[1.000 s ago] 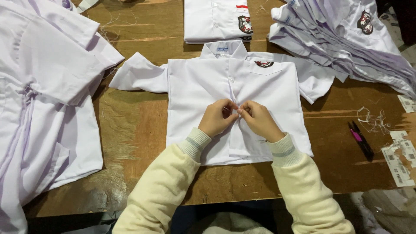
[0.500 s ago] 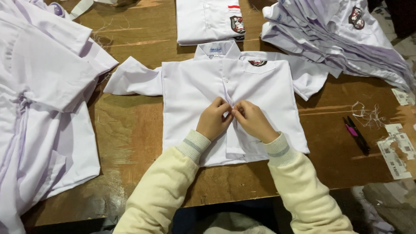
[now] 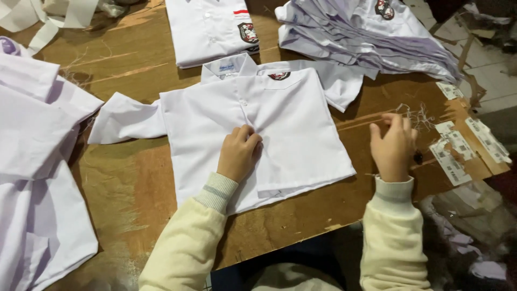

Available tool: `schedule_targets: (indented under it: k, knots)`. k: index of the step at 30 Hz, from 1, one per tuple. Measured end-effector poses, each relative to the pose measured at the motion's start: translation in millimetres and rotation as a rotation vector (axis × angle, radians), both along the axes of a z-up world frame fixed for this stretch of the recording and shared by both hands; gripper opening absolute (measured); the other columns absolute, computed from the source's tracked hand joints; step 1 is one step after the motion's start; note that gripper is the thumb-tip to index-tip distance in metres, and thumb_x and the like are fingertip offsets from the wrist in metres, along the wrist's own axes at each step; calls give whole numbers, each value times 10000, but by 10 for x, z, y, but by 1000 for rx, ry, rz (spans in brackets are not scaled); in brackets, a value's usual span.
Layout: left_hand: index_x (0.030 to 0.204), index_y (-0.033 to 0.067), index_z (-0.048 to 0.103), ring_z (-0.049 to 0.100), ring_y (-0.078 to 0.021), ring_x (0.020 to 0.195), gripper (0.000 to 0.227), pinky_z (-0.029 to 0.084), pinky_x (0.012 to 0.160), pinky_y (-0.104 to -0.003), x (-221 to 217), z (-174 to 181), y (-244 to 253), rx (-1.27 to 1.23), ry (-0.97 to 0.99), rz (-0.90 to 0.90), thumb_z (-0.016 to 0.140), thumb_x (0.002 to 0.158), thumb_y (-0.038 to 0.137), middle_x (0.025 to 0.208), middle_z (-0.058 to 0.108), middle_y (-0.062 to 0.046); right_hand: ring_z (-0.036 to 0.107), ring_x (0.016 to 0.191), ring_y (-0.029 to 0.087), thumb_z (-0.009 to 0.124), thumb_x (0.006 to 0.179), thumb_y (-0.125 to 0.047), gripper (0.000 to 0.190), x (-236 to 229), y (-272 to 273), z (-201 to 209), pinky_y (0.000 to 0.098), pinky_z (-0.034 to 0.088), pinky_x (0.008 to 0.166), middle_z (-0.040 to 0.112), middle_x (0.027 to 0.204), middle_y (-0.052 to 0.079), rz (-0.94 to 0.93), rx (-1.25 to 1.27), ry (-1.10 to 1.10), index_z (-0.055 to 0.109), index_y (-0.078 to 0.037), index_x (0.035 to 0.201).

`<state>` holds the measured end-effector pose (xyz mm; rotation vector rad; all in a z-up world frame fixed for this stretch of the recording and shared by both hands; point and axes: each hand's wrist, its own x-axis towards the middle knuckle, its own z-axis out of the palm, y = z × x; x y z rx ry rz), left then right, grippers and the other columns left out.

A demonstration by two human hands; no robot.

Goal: Folding a white school shirt on a wooden table in a factory setting, including smoothing the fabric and aligning the collar.

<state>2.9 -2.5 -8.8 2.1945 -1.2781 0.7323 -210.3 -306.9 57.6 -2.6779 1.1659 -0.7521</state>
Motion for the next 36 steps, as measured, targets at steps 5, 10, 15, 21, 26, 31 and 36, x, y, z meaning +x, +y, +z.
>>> schedule_targets:
  k: [5, 10, 15, 21, 26, 31, 36]
  knots:
    - [892, 204, 627, 623, -215, 832, 105, 493, 651, -327, 27, -50, 1, 22, -1, 1, 721, 846, 196, 946, 572, 6, 519, 1201, 497, 774, 954, -353, 421, -428, -625, -507, 656, 487, 875, 592, 1247, 147, -200, 6, 164, 645, -114, 1277]
    - [898, 206, 640, 644, -218, 824, 154, 511, 675, -326, 75, -153, 20, -14, 92, -2, 768, 828, 157, 929, 593, 9, 514, 1182, 427, 786, 945, -366, 410, -452, -563, -554, 616, 423, 937, 590, 1222, 89, -262, 28, 124, 652, -161, 1274]
    - [900, 238, 630, 655, -186, 813, 127, 517, 685, -319, 99, -191, 32, -53, 115, 13, 738, 877, 175, 901, 609, 44, 535, 1146, 374, 781, 946, -412, 317, -451, -645, -687, 556, 423, 941, 598, 1173, 35, -255, -29, 134, 718, -201, 1175]
    - [899, 229, 625, 662, -207, 814, 149, 533, 709, -325, 136, -209, 39, -63, 103, 9, 762, 842, 209, 872, 611, 31, 637, 1075, 445, 736, 1010, -85, 263, -358, -181, -195, 481, 553, 880, 496, 1162, 172, 50, 42, -195, 641, 47, 1217]
    - [871, 201, 619, 666, -224, 800, 138, 546, 715, -320, 147, -249, 23, -123, 151, -6, 749, 847, 160, 847, 606, 5, 672, 1044, 430, 730, 1005, -145, 272, 114, 553, 228, 478, 574, 868, 588, 1101, 168, 449, 149, -247, 680, 14, 1220]
    - [869, 173, 605, 668, -247, 817, 126, 559, 746, -315, 165, -159, 59, -145, 156, -68, 718, 867, 115, 841, 591, -31, 693, 993, 366, 714, 969, -181, 259, 756, 1146, 198, 430, 584, 826, 634, 1018, 122, 841, 161, -112, 683, -53, 1192]
    - [882, 164, 587, 667, -265, 822, 117, 571, 761, -336, 216, -181, 40, -187, 239, -138, 699, 878, 130, 844, 567, -36, 724, 881, 270, 742, 897, -161, 242, 1042, 1367, 68, 351, 616, 732, 652, 931, 73, 897, -33, 89, 707, -71, 1119]
